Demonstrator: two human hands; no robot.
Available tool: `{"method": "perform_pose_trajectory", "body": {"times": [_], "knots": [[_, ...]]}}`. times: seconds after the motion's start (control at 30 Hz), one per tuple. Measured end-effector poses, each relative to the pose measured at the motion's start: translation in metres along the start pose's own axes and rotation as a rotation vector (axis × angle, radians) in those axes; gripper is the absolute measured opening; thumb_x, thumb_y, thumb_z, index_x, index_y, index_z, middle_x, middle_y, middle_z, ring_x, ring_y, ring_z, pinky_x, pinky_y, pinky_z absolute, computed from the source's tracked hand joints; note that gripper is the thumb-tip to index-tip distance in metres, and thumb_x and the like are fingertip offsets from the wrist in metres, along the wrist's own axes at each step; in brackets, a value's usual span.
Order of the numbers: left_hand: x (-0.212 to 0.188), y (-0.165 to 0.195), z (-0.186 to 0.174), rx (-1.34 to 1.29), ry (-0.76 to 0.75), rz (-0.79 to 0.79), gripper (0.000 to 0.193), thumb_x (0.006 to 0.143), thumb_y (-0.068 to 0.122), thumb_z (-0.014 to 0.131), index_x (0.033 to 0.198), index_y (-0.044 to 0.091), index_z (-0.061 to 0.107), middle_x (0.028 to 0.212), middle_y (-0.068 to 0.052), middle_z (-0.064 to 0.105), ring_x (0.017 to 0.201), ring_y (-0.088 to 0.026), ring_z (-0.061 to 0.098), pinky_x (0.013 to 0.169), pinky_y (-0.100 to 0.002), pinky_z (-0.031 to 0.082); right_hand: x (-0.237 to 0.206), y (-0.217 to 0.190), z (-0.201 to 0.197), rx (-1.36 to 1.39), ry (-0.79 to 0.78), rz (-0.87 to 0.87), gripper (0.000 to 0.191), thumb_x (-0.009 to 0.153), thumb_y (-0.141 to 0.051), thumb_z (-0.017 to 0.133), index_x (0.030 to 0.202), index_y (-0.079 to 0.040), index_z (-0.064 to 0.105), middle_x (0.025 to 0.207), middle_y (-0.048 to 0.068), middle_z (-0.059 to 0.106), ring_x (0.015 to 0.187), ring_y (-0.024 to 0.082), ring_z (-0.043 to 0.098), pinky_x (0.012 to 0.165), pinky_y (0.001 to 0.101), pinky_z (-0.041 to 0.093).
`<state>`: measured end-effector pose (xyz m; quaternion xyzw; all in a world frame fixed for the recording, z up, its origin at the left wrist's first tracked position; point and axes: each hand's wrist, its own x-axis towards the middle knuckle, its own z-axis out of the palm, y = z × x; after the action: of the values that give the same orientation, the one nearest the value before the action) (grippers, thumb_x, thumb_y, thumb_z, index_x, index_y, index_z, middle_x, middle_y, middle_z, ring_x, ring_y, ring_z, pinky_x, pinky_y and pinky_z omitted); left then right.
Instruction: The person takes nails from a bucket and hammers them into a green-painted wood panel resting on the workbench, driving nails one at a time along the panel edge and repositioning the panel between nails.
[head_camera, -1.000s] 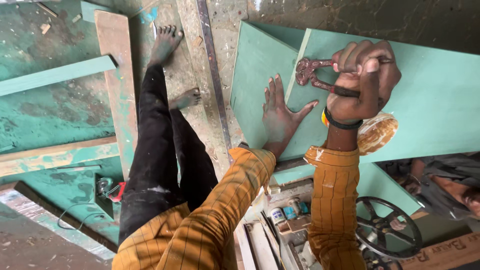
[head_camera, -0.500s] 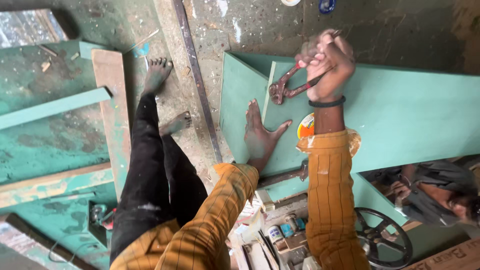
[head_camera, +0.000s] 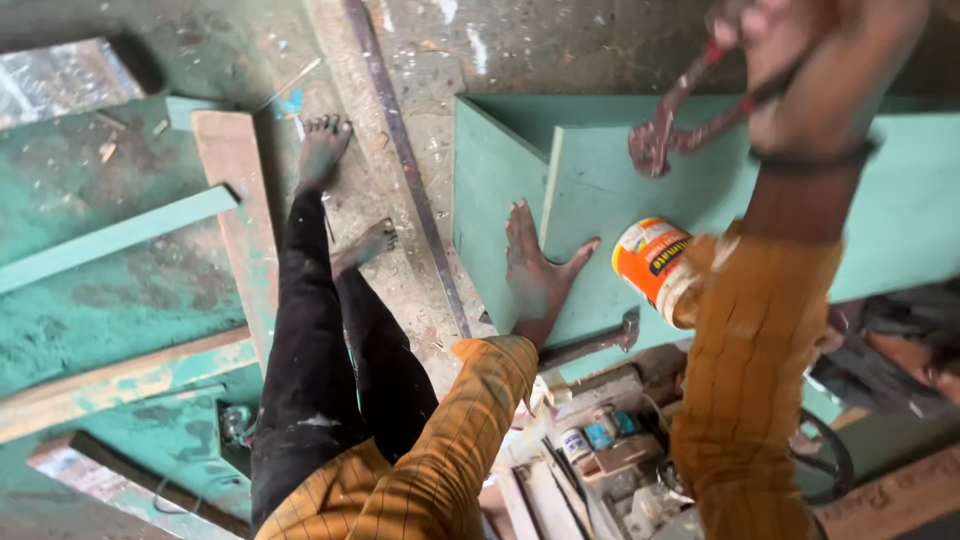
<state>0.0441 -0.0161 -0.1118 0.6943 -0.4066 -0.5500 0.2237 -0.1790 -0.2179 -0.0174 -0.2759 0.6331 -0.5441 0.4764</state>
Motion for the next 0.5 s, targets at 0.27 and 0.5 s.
{"method": "perform_pose_trajectory", "body": {"times": [0.27, 0.5], "knots": [[-0.009, 0.002, 0.004, -0.039, -0.017, 0.095, 0.107, 0.082, 0.048, 0.086, 0.157, -0.006, 0.031, 0.16, -0.033, 0.037, 0.149, -0.048, 0.039, 0.12, -0.05, 0.037, -0.065, 0.037, -0.044, -1.287, -0.102, -0.329, 0.033, 0.114, -0.021, 0.081, 0.106, -0.002, 0.056, 0.082, 0.009, 0.056, 0.073, 0.024, 0.055, 0.066, 0.0337, 0.048], [-0.022, -0.026, 0.015, -0.185, -0.117, 0.058, 0.084, 0.106, 0.043, 0.059, 0.163, -0.007, 0.024, 0.16, -0.032, 0.042, 0.144, -0.038, 0.048, 0.12, -0.041, 0.036, -0.064, 0.065, -0.122, -1.714, -0.033, -0.057, 0.075, 0.063, -0.056, 0.097, 0.109, -0.006, 0.067, 0.1, 0.016, 0.07, 0.09, 0.043, 0.063, 0.074, 0.0563, 0.051]]}}
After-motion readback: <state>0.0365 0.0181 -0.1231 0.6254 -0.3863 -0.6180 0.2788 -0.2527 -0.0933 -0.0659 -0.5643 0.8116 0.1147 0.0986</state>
